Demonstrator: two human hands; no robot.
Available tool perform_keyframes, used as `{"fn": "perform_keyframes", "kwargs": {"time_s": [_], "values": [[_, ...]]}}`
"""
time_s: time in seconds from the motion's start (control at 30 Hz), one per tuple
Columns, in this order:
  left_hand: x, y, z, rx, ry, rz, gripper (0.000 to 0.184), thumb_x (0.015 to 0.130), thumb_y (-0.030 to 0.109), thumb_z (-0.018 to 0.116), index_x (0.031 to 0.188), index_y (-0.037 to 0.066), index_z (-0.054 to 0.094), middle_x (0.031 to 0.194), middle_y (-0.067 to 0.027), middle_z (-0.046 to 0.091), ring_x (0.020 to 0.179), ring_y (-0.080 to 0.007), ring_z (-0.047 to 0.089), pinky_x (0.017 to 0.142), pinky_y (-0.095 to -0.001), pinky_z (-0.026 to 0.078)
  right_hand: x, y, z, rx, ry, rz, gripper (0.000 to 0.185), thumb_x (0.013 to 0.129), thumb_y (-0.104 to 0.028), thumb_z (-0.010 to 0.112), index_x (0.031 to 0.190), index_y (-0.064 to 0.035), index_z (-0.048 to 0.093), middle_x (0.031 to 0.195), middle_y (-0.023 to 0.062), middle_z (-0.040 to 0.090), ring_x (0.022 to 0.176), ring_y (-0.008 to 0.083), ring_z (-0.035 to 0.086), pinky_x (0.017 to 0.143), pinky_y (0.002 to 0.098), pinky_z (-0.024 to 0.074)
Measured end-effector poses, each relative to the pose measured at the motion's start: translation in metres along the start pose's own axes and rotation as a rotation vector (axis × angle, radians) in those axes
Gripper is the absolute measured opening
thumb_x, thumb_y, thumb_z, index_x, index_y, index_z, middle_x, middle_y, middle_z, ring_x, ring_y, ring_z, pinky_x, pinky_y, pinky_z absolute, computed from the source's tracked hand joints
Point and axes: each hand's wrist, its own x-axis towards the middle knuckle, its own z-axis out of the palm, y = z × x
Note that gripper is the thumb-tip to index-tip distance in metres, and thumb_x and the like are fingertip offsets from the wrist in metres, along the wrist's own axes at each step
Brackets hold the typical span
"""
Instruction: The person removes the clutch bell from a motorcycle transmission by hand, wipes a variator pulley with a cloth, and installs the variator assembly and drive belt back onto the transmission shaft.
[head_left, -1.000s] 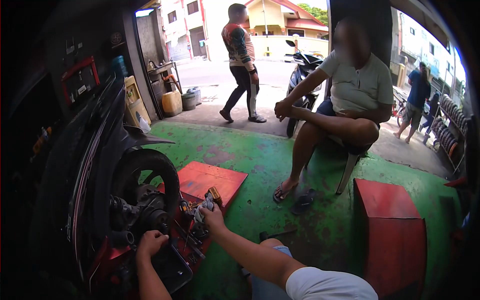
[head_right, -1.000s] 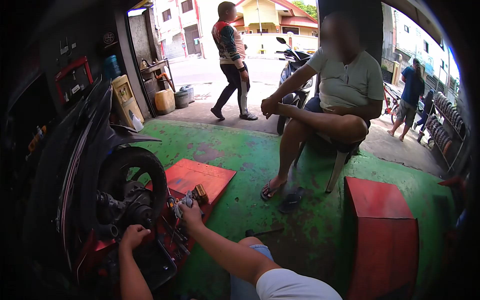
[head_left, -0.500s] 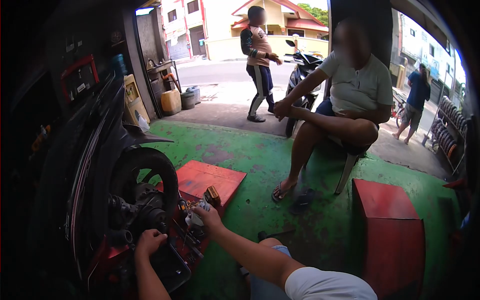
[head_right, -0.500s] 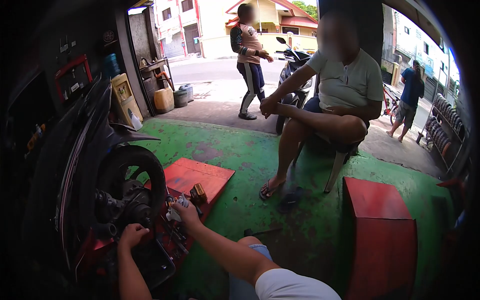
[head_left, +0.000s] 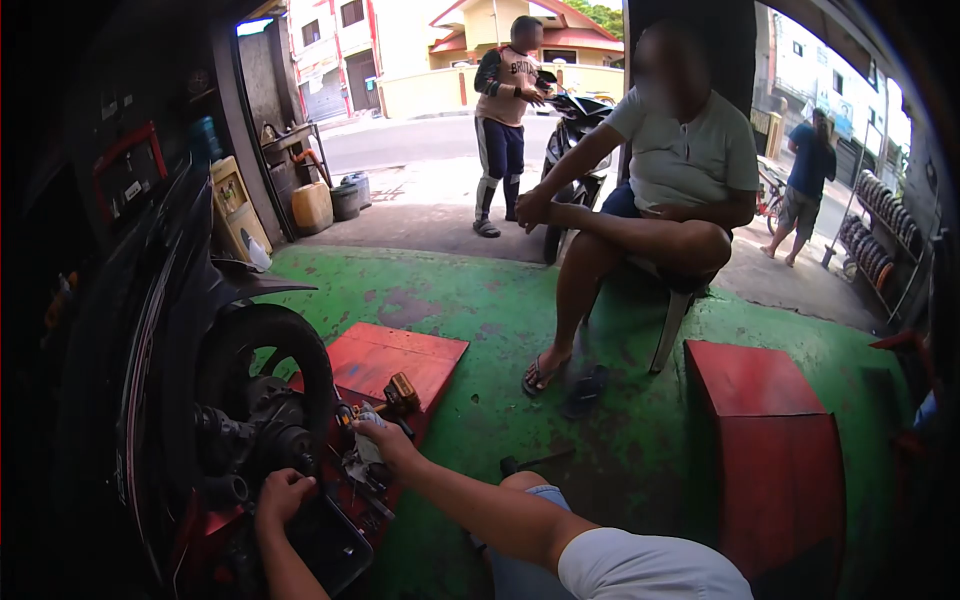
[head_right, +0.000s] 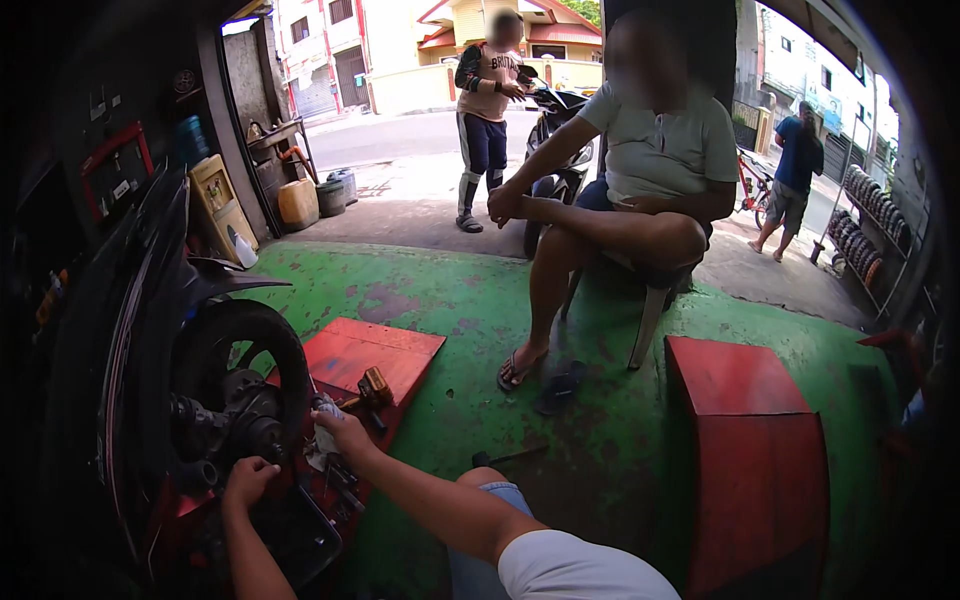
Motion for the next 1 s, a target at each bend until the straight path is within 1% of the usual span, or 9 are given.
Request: {"fn": "perform_keyframes", "kwargs": {"time_s": [0.13, 0.3, 0.43, 0.53, 0.77, 0.83, 0.87, 0.93, 1.0], "values": [[-0.002, 0.003, -0.001, -0.017, -0.005, 0.007, 0.03, 0.08, 0.027, 0.073, 0.087, -0.003, 0.071, 0.073, -0.0141, 0.068, 0.069, -0.0186, 0.065, 0.069, -0.0342, 0.05, -0.003, -0.004, 0.002, 0.001, 0.022, 0.031, 0.021, 0.09, -0.027, 0.067, 0.092, -0.0065, 0.06, 0.073, 0.0026, 0.061, 0.058, 0.0151, 0.061, 0.053, 0.0306, 0.048], [0.0, -0.001, 0.0, -0.014, -0.009, 0.001, 0.03, 0.08, 0.027, 0.073, 0.087, -0.003, 0.071, 0.072, -0.014, 0.068, 0.069, -0.0186, 0.065, 0.069, -0.0343, 0.05, 0.0, -0.001, -0.001, 0.01, 0.002, 0.02, 0.021, 0.089, -0.025, 0.067, 0.092, -0.006, 0.061, 0.073, 0.0028, 0.061, 0.059, 0.0153, 0.062, 0.054, 0.0304, 0.0486], [0.002, -0.004, 0.002, -0.001, -0.001, 0.01, 0.031, 0.08, 0.027, 0.073, 0.086, -0.003, 0.071, 0.072, -0.014, 0.068, 0.068, -0.0181, 0.065, 0.068, -0.0342, 0.05, -0.014, -0.015, 0.009, -0.002, 0.016, 0.042, 0.021, 0.089, -0.025, 0.068, 0.092, -0.0056, 0.061, 0.073, 0.0029, 0.061, 0.06, 0.015, 0.062, 0.054, 0.0303, 0.0487], [0.001, -0.003, 0.001, -0.014, 0.011, 0.037, 0.031, 0.08, 0.027, 0.073, 0.086, -0.003, 0.071, 0.072, -0.0143, 0.068, 0.069, -0.018, 0.065, 0.068, -0.0342, 0.05, -0.019, -0.018, 0.013, -0.093, 0.056, 0.063, 0.029, 0.087, -0.038, 0.067, 0.097, -0.0109, 0.062, 0.074, -0.0017, 0.059, 0.061, 0.0105, 0.058, 0.052, 0.031, 0.0449], [0.006, -0.002, 0.003, -0.028, 0.008, 0.031, 0.029, 0.08, 0.026, 0.074, 0.086, -0.003, 0.071, 0.074, -0.0141, 0.069, 0.07, -0.0187, 0.066, 0.069, -0.0345, 0.051, -0.009, -0.013, 0.005, -0.099, 0.04, 0.079, 0.03, 0.087, -0.039, 0.067, 0.098, -0.0116, 0.062, 0.075, -0.0016, 0.06, 0.062, 0.011, 0.059, 0.052, 0.0298, 0.0445], [-0.006, -0.016, -0.001, -0.007, -0.002, 0.004, 0.029, 0.08, 0.025, 0.074, 0.086, -0.003, 0.072, 0.075, -0.014, 0.07, 0.07, -0.0189, 0.067, 0.069, -0.0345, 0.051, -0.013, 0.007, 0.007, -0.076, 0.03, 0.112, 0.029, 0.087, -0.038, 0.067, 0.098, -0.0115, 0.062, 0.075, -0.0014, 0.06, 0.063, 0.011, 0.059, 0.052, 0.0299, 0.0447], [-0.009, -0.022, 0.0, 0.007, -0.012, -0.006, 0.029, 0.08, 0.025, 0.074, 0.086, -0.003, 0.072, 0.075, -0.0137, 0.07, 0.07, -0.0186, 0.067, 0.069, -0.0344, 0.051, -0.015, 0.015, 0.005, -0.058, 0.033, 0.098, 0.029, 0.087, -0.038, 0.067, 0.098, -0.0114, 0.062, 0.075, -0.0012, 0.061, 0.063, 0.011, 0.059, 0.052, 0.03, 0.0449], [0.006, -0.014, 0.005, -0.004, 0.017, 0.018, 0.029, 0.08, 0.025, 0.074, 0.087, -0.003, 0.072, 0.075, -0.0131, 0.07, 0.07, -0.0181, 0.066, 0.069, -0.0342, 0.051, -0.003, -0.002, 0.002, -0.073, 0.011, 0.02, 0.028, 0.088, -0.037, 0.067, 0.099, -0.0112, 0.063, 0.075, -0.0006, 0.061, 0.063, 0.011, 0.059, 0.052, 0.0303, 0.0452], [0.01, -0.012, 0.005, -0.013, 0.039, 0.038, 0.029, 0.08, 0.025, 0.074, 0.087, -0.002, 0.072, 0.075, -0.0131, 0.07, 0.07, -0.018, 0.066, 0.069, -0.0341, 0.051, 0.001, -0.01, 0.003, -0.074, -0.007, 0.006, 0.028, 0.088, -0.036, 0.067, 0.099, -0.011, 0.063, 0.075, -0.0004, 0.062, 0.062, 0.011, 0.06, 0.052, 0.0303, 0.0453]]}}
